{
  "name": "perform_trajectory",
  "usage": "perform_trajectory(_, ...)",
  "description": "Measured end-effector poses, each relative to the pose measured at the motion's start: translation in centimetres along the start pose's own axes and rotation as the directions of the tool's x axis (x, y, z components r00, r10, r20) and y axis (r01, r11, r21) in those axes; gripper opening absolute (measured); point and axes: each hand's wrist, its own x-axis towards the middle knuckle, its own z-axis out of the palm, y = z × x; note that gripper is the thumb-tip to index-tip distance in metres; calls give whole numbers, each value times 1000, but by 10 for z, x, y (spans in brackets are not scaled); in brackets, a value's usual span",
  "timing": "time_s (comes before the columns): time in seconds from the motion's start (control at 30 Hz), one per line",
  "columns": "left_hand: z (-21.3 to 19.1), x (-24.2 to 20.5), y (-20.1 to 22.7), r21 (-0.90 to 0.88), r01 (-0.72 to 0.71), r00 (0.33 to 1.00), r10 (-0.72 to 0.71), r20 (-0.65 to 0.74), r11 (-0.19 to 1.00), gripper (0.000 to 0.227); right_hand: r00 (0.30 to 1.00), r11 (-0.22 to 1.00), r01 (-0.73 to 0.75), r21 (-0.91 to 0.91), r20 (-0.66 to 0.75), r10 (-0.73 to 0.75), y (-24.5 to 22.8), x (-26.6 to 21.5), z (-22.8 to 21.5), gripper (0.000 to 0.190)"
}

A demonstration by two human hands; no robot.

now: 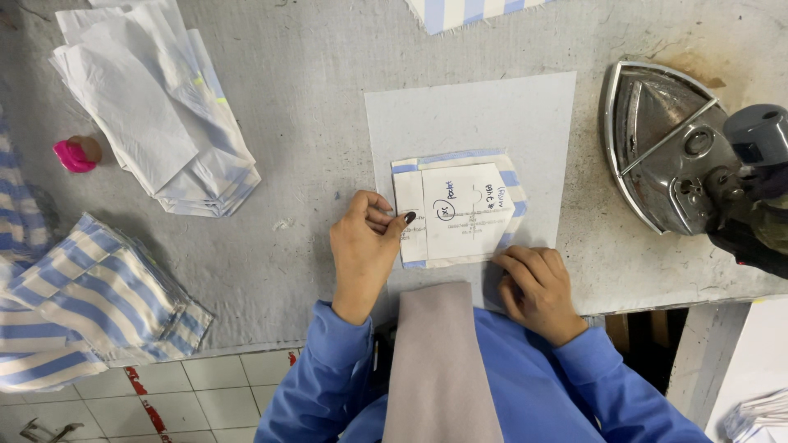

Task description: The person irons small pieces of blue and white striped fabric on a work table. They repeatedly place a paper pattern on the fabric, fold the edges, and press them with a steam iron. The person also handles a translucent pressing cloth and stacks the finished pieces.

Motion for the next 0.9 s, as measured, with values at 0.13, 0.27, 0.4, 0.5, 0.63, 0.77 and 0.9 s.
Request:
perform_trajectory(0.13,1,1,-1,-3,-6,1000,6,-3,1000,22,1000,1000,0,-9,-2,-1,2,-2,3,23)
perform_trajectory(0.27,0,0,-1,-14,-6,1000,5,-4,1000,21,999,999,8,-41,-38,-9,-4,2,2,29)
perform_trajectory(0.4,1,0,-1,-14,-1,1000,1,-7,1000,20,998,991,27,-129,-59,-35,-20,19,-5,34)
perform_trajectory(0.5,1,1,0,-1,-3,1000,3,-8,1000,21,998,988,32,-148,-56,-41,-15,15,-3,36)
perform_trajectory(0.63,-1,3,-2,39,11,1000,-12,11,999,24,996,988,40,-152,-67,-50,-10,10,2,37)
perform_trajectory(0.77,-12,-2,13,215,42,998,-52,40,976,30,997,989,31,-148,-72,-42,-9,9,4,41)
perform_trajectory(0.9,-4,-4,4,395,-264,960,280,18,880,27,998,990,22,-140,-63,-31,-11,9,3,42)
